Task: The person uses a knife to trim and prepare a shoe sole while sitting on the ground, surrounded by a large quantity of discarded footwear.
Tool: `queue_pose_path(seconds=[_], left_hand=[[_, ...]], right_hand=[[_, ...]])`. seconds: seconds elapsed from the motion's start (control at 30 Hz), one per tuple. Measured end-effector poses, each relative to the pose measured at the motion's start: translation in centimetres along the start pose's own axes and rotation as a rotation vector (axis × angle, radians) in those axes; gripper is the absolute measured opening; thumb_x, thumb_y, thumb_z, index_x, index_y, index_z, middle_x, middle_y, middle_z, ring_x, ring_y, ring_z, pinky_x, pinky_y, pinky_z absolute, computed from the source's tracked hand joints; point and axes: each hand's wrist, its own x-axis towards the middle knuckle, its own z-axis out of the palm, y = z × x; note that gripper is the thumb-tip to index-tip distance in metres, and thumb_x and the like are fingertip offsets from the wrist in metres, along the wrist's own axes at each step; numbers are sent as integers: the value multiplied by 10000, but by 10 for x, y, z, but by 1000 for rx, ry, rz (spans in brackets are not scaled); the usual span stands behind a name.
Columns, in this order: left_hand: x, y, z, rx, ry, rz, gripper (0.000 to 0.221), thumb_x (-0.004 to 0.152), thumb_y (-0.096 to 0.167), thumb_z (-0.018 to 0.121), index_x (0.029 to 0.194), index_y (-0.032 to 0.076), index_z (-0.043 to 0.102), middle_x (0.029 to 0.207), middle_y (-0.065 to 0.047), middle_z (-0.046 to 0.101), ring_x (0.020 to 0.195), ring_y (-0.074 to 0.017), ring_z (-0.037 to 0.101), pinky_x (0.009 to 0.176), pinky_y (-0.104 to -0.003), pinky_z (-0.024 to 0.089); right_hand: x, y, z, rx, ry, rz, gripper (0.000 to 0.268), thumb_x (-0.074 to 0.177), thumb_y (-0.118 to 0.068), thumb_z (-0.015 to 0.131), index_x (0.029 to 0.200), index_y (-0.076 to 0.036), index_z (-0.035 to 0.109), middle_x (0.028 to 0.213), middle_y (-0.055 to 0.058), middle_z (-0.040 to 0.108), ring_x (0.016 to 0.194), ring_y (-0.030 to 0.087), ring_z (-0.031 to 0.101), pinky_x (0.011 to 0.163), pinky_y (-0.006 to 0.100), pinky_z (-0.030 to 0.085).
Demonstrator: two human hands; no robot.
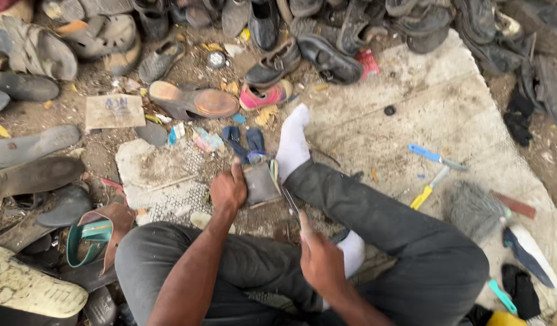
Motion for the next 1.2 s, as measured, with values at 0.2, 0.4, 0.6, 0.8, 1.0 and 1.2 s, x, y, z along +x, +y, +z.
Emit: queue_pose_path(seconds=[0.2, 0.4, 0.6, 0.8, 1.0, 1.2], left_hand=[[-1, 11, -12, -98, -183, -142, 818, 1059, 624, 261, 881, 23, 787, 765, -228, 727, 715, -352, 689, 706, -526, 541], [-3, 19, -15, -76, -174, -94, 812, 1061, 615, 260, 915, 21, 793, 756, -241, 721, 698, -357, 703, 741, -506, 535], [9, 25, -4, -202, -162, -282, 890, 1069, 668, 328, 897, -83, 774, 854, -308, 707, 802, -417, 713, 797, -553, 535], [5, 16, 9, -244, -32, -163, 784, 1079, 589, 333, 930, -44, 769, 873, -337, 703, 800, -461, 674, 800, -576, 506], [7, 19, 5, -275, -71, -220, 739, 1090, 544, 351, 871, -19, 776, 799, -260, 711, 690, -356, 670, 723, -540, 499], [9, 23, 9, -257, -112, -223, 738, 1024, 641, 295, 1018, 79, 773, 744, -207, 726, 651, -310, 670, 634, -509, 521]], right_hand=[[68, -36, 3, -125, 47, -222, 527, 952, -94, 579, 1476, -102, 524, 984, 223, 743, 779, 434, 701, 656, 521, 553], [49, -27, 0, -204, -168, -11, 581, 975, -121, 559, 1542, -120, 434, 863, 226, 724, 708, 412, 693, 649, 519, 541], [-34, 12, 10, -140, -230, 23, 584, 949, -107, 571, 1524, -169, 495, 859, 193, 748, 761, 397, 717, 686, 494, 561], [-13, 27, 3, 31, 6, 1, 545, 943, -87, 593, 1482, -110, 515, 948, 243, 736, 867, 403, 733, 709, 444, 566], [50, 3, 40, 98, 144, -177, 482, 996, -106, 600, 1467, -46, 515, 1006, 278, 729, 908, 428, 728, 743, 466, 562], [85, -9, 45, 81, 139, -189, 493, 1008, -88, 575, 1487, -15, 484, 1024, 304, 710, 916, 464, 706, 735, 501, 550]])
